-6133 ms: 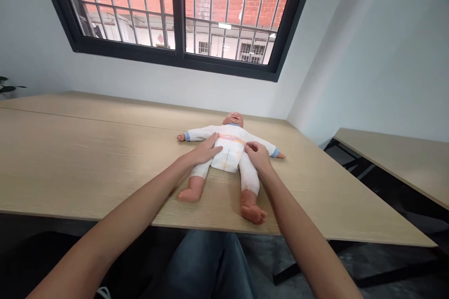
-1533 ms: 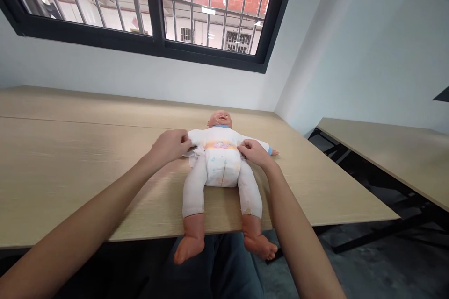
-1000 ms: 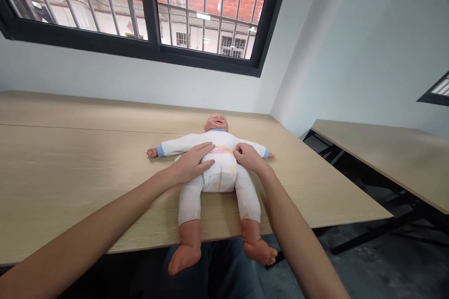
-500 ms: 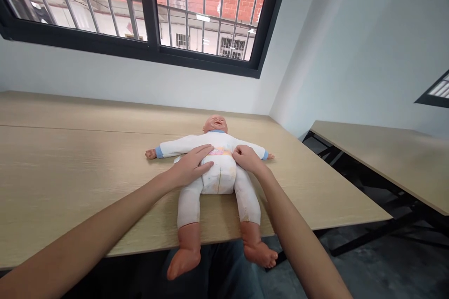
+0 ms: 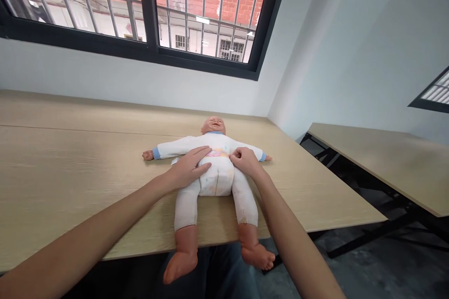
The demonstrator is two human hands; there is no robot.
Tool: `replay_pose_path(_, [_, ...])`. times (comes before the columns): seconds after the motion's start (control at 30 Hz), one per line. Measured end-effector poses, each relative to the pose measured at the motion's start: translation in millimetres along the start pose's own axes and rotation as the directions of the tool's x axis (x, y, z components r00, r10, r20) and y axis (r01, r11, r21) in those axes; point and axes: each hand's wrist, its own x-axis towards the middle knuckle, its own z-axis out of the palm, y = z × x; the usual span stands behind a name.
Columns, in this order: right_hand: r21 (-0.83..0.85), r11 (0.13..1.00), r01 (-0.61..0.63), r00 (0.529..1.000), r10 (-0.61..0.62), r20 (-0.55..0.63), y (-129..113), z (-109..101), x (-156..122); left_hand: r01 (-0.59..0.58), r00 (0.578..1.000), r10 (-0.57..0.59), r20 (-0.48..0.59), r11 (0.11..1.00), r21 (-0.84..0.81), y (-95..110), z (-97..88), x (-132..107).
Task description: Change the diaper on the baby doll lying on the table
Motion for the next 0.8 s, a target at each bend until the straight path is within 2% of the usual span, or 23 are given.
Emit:
replay_pose_path(0.1, [0.06, 0.998, 0.009, 1.0, -0.007, -0.022, 6, 4, 2, 0.005, 1.0, -0.005, -0.004, 1.0, -0.009, 2, -0.2, 0])
replay_pose_path(0.23, [0.08, 0.995, -0.056, 0.997, 0.061, -0.055, 14, 5, 4, -0.001, 1.0, 0.001, -0.004, 1.0, -0.016, 2, 0.1, 0])
replay_pose_path(0.37, [-0.064, 0.982, -0.18, 0.977, 0.171, -0.127, 24, -2, 5, -0.012, 1.0, 0.012, 0.014, 1.0, -0.011, 1, -0.4, 0])
replay_pose_path(0.6, [-0.373, 0.846, -0.38, 0.918, 0.393, -0.045, 40, -17, -1, 0.002, 1.0, -0.002, 0.0, 1.0, -0.027, 3, -1.4, 0])
replay_pose_path(0.73, [-0.454, 0.757, -0.471, 0.858, 0.513, -0.034, 40, -23, -7, 0.126, 0.991, -0.129, -0.033, 0.99, -0.07, 3, -2.7, 0])
replay_pose_path(0.8, [-0.47, 0.738, -0.484, 0.851, 0.521, -0.059, 37, -26, -9, 0.202, 0.976, -0.211, -0.053, 0.969, -0.141, 3, -3.8, 1])
